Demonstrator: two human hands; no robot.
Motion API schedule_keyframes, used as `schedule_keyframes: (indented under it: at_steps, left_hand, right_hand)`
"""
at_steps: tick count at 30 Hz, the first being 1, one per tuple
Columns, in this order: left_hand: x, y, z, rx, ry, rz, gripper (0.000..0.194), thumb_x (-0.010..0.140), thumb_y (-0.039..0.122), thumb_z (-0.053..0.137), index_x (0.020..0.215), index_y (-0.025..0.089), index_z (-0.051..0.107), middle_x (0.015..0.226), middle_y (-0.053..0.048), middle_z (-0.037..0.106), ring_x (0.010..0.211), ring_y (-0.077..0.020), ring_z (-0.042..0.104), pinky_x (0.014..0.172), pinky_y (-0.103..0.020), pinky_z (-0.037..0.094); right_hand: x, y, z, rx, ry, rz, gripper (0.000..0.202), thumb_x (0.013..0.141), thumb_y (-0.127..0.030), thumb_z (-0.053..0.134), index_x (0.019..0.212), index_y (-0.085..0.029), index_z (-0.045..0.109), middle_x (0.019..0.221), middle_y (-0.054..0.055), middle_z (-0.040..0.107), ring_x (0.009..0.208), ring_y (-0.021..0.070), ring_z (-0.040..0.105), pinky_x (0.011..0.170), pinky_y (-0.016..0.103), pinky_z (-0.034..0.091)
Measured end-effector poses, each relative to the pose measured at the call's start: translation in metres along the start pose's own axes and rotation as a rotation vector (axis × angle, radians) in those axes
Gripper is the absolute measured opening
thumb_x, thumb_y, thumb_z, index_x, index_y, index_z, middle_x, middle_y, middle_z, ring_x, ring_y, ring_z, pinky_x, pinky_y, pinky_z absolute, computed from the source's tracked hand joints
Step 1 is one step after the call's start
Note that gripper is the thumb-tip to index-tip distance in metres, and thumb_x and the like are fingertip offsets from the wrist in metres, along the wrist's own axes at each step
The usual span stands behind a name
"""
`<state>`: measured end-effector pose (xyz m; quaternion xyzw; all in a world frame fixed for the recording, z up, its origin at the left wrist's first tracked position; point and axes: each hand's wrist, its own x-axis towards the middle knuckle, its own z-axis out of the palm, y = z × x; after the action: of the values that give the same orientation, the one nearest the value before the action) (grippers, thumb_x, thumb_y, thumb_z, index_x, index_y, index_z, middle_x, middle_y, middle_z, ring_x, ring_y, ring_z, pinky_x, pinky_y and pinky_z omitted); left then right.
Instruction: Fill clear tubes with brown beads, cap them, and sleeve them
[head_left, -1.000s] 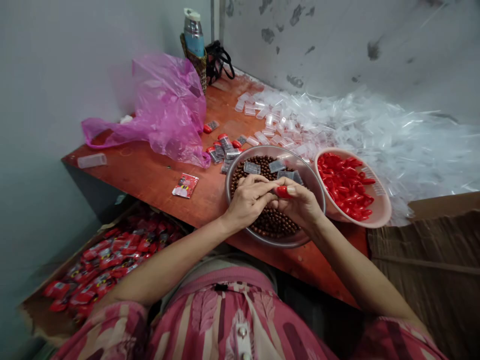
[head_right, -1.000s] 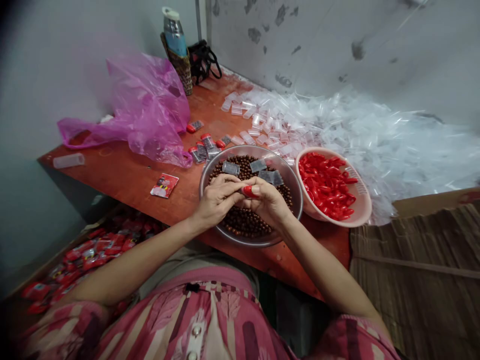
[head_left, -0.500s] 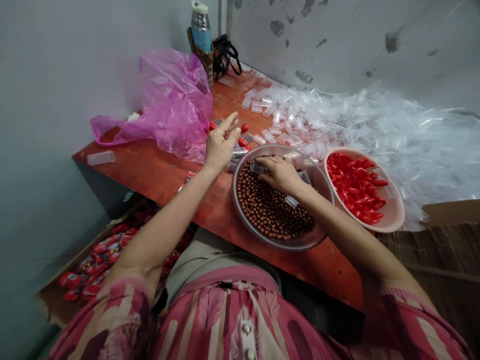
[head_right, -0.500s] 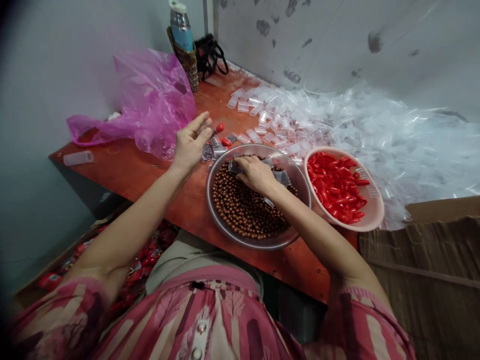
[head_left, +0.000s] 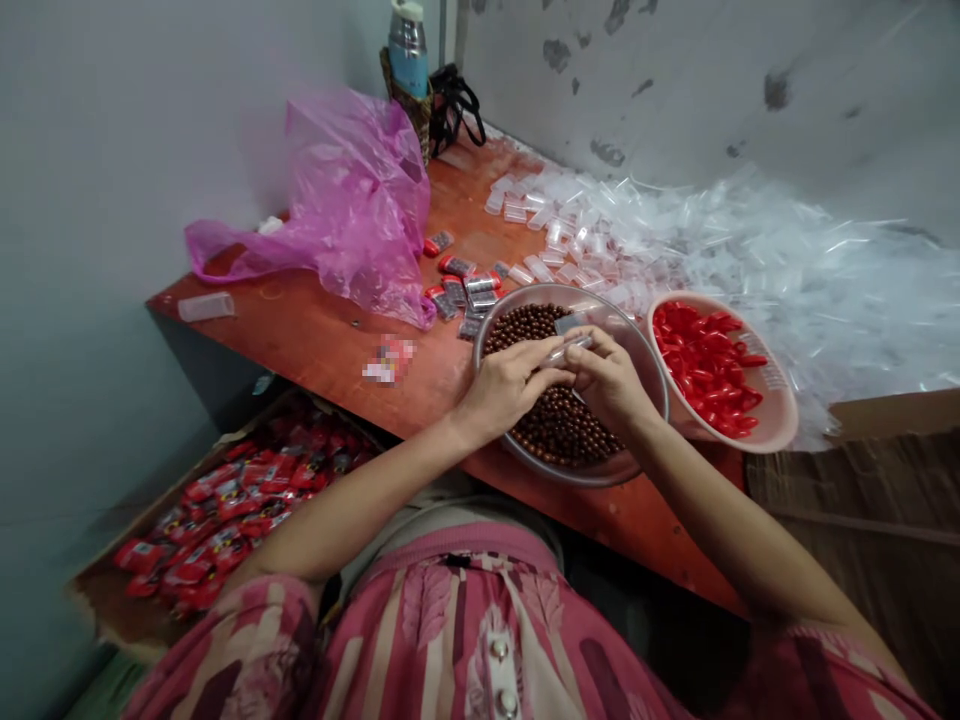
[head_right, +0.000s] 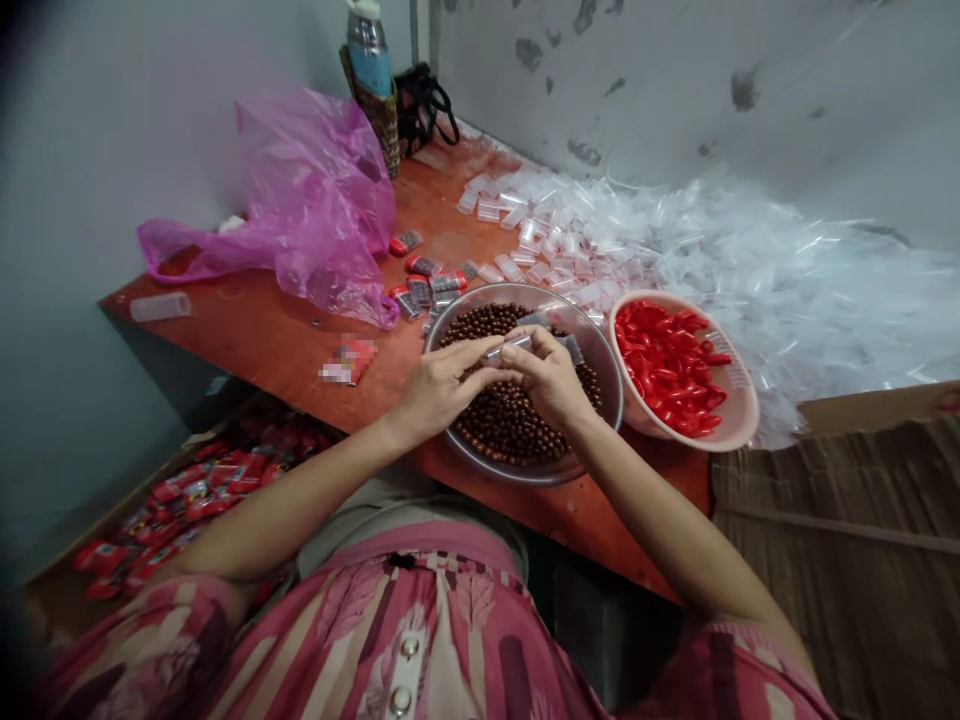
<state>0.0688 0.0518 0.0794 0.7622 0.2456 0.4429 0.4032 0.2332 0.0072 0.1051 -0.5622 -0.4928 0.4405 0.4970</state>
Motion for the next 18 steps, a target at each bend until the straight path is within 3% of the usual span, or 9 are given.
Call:
schedule_keyframes:
  at_steps: [3,7,10,14,18]
  left_hand:
    - [-0.001,0.004,-0.004,-0.092,-0.065,-0.108,0.023,0.088,0.028,0.057,0.104,0.019,0.07,0.1,-0.004,0.074,0.093,-0.0175,0.069,0.085,-0.028,0.055]
    - [0.004,0.004,-0.013,-0.418,-0.247,-0.39,0.032,0.083,0.041,0.061,0.094,0.014,0.072,0.08,-0.005,0.073,0.067,-0.0159,0.069,0.058,-0.026,0.059]
    - [0.008,0.001,-0.011,-0.525,-0.267,-0.49,0.039,0.078,0.047,0.065,0.092,0.012,0.073,0.082,-0.007,0.072,0.068,-0.0173,0.069,0.056,-0.029,0.06]
    - [0.007,-0.004,-0.007,-0.442,-0.151,-0.424,0.043,0.073,0.047,0.07,0.101,0.015,0.072,0.103,-0.009,0.072,0.087,-0.0226,0.07,0.067,-0.033,0.062]
    - [0.007,-0.01,-0.008,-0.48,-0.016,-0.441,0.051,0.073,0.046,0.07,0.11,0.011,0.068,0.11,-0.013,0.07,0.088,-0.0215,0.069,0.073,-0.036,0.061]
  right_hand:
    - [-0.012,-0.006,-0.007,-0.419,-0.042,-0.172,0.024,0.084,-0.042,0.062,0.095,-0.022,0.063,0.091,0.004,0.07,0.082,0.0187,0.067,0.078,0.036,0.055]
    - [-0.023,-0.02,-0.017,-0.955,-0.119,-0.544,0.033,0.085,-0.035,0.062,0.116,-0.022,0.061,0.112,0.009,0.069,0.096,0.0231,0.066,0.085,0.039,0.053]
    - [-0.027,-0.026,-0.016,-1.217,-0.184,-0.679,0.032,0.089,-0.032,0.057,0.119,-0.019,0.059,0.114,0.013,0.068,0.102,0.026,0.065,0.087,0.04,0.052]
    - [-0.019,-0.017,-0.017,-1.444,-0.242,-0.531,0.031,0.091,-0.025,0.051,0.12,-0.016,0.056,0.11,0.015,0.067,0.097,0.0264,0.065,0.079,0.037,0.052]
    - [-0.001,0.007,-0.015,-1.758,-0.39,-0.36,0.026,0.088,-0.007,0.04,0.099,-0.009,0.063,0.089,0.018,0.067,0.082,0.0277,0.063,0.07,0.037,0.047]
